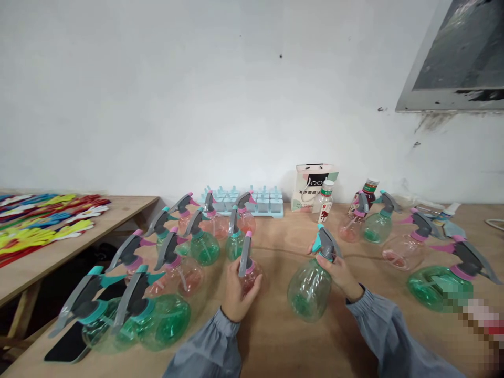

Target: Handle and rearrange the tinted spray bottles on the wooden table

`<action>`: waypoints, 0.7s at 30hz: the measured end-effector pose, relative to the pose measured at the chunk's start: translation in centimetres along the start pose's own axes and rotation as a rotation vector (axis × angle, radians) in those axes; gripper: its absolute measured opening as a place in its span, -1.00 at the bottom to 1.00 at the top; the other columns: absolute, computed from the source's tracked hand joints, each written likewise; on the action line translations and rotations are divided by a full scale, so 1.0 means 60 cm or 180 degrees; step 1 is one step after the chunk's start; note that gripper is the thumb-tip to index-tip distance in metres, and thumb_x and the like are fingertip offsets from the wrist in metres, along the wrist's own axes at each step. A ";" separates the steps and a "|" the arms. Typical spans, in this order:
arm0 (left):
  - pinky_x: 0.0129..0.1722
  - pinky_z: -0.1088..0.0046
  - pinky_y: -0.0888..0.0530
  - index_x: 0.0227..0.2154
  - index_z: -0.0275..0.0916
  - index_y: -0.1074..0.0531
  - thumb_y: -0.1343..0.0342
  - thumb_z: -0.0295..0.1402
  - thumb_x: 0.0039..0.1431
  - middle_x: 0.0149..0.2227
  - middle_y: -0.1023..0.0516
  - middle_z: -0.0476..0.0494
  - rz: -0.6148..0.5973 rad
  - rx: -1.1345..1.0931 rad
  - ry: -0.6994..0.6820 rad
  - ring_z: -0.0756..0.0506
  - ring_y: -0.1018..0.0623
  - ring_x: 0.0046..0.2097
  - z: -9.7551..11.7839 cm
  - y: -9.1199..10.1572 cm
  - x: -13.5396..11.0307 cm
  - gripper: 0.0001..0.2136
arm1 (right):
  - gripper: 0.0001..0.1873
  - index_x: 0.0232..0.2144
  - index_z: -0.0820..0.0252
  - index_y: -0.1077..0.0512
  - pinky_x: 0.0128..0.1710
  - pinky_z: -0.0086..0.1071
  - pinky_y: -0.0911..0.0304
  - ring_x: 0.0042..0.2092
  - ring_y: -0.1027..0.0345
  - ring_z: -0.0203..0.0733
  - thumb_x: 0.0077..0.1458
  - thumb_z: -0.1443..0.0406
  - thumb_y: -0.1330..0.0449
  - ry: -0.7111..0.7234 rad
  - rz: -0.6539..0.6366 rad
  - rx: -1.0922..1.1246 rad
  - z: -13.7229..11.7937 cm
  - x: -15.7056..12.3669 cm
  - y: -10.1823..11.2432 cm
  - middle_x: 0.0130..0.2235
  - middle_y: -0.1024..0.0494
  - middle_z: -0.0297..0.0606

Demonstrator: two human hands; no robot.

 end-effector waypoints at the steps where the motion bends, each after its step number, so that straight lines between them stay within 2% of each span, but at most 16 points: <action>1: -0.02 0.20 -0.50 0.12 -0.23 -0.26 -0.20 -0.28 0.17 -0.08 -0.50 -0.24 -0.0001 0.0045 -0.0031 -0.18 -0.56 -0.05 0.002 0.000 0.001 -0.53 | -0.57 -0.26 0.02 -0.50 -0.10 -0.19 -0.42 -0.19 -0.49 -0.08 -0.01 -0.12 -0.29 0.0059 0.0005 -0.0031 -0.004 0.000 0.005 -0.23 -0.62 -0.22; 5: -0.04 0.22 -0.51 0.12 -0.23 -0.25 -0.18 -0.29 0.19 -0.12 -0.50 -0.21 -0.0050 0.0021 -0.0052 -0.16 -0.56 -0.10 0.003 -0.001 0.001 -0.55 | -0.50 -0.08 0.03 -0.51 0.06 -0.10 -0.38 -0.01 -0.50 0.00 0.02 -0.09 -0.30 0.0093 -0.0175 -0.0296 -0.016 -0.012 0.032 -0.08 -0.63 -0.13; 7: -0.04 0.22 -0.51 0.12 -0.24 -0.25 -0.18 -0.29 0.19 -0.13 -0.49 -0.20 -0.0061 -0.0021 -0.0045 -0.16 -0.57 -0.11 0.000 -0.002 0.000 -0.54 | -0.45 0.03 0.03 -0.47 0.10 -0.05 -0.36 0.01 -0.50 0.01 0.08 -0.09 -0.26 0.0030 0.0009 -0.0453 -0.017 -0.024 0.060 -0.06 -0.64 -0.11; 9: -0.05 0.23 -0.51 0.11 -0.24 -0.26 -0.19 -0.29 0.19 -0.14 -0.49 -0.20 -0.0074 -0.0030 -0.0027 -0.15 -0.57 -0.11 -0.001 -0.002 0.000 -0.55 | -0.43 0.09 0.03 -0.44 0.12 -0.02 -0.35 0.01 -0.51 0.00 0.12 -0.08 -0.22 0.0029 0.0392 -0.0625 -0.014 -0.038 0.096 -0.07 -0.65 -0.12; 12: -0.07 0.24 -0.51 0.10 -0.24 -0.26 -0.18 -0.29 0.20 -0.13 -0.49 -0.21 -0.0042 0.0038 -0.0071 -0.15 -0.56 -0.11 0.003 0.000 0.002 -0.57 | -0.47 0.09 0.06 -0.44 0.15 -0.02 -0.32 0.06 -0.48 0.00 0.15 -0.04 -0.20 0.0186 0.0943 -0.0921 -0.005 -0.054 0.150 -0.05 -0.64 -0.12; 15: -0.08 0.25 -0.51 0.08 -0.22 -0.28 -0.19 -0.29 0.19 -0.11 -0.49 -0.21 0.0018 0.0121 -0.0138 -0.16 -0.55 -0.09 0.008 0.002 0.003 -0.58 | -0.53 0.02 0.08 -0.49 0.15 -0.02 -0.32 0.05 -0.49 0.00 0.16 -0.01 -0.20 0.0421 0.1268 -0.1273 0.003 -0.061 0.191 -0.07 -0.64 -0.14; 18: -0.09 0.27 -0.52 0.07 -0.22 -0.29 -0.19 -0.29 0.19 -0.13 -0.49 -0.20 -0.0028 0.0002 -0.0044 -0.15 -0.55 -0.10 0.004 -0.001 0.002 -0.59 | -0.58 -0.06 0.08 -0.53 0.10 -0.03 -0.35 -0.03 -0.51 -0.01 0.15 0.00 -0.19 0.0598 0.1505 -0.1539 0.011 -0.064 0.216 -0.15 -0.65 -0.17; 21: -0.08 0.27 -0.53 0.08 -0.24 -0.28 -0.20 -0.28 0.18 -0.13 -0.47 -0.20 -0.0039 -0.0232 0.0124 -0.13 -0.56 -0.12 -0.005 -0.004 -0.002 -0.57 | -0.60 -0.09 0.08 -0.52 0.09 -0.02 -0.35 -0.07 -0.50 -0.02 0.13 0.01 -0.21 0.0627 0.1630 -0.1708 0.022 -0.068 0.230 -0.15 -0.62 -0.18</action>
Point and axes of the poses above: each hand's wrist, its own x-axis towards the middle knuckle, its own y-axis out of the back of the hand, z = x × y, the point moved 5 cm from there along x, towards the middle knuckle
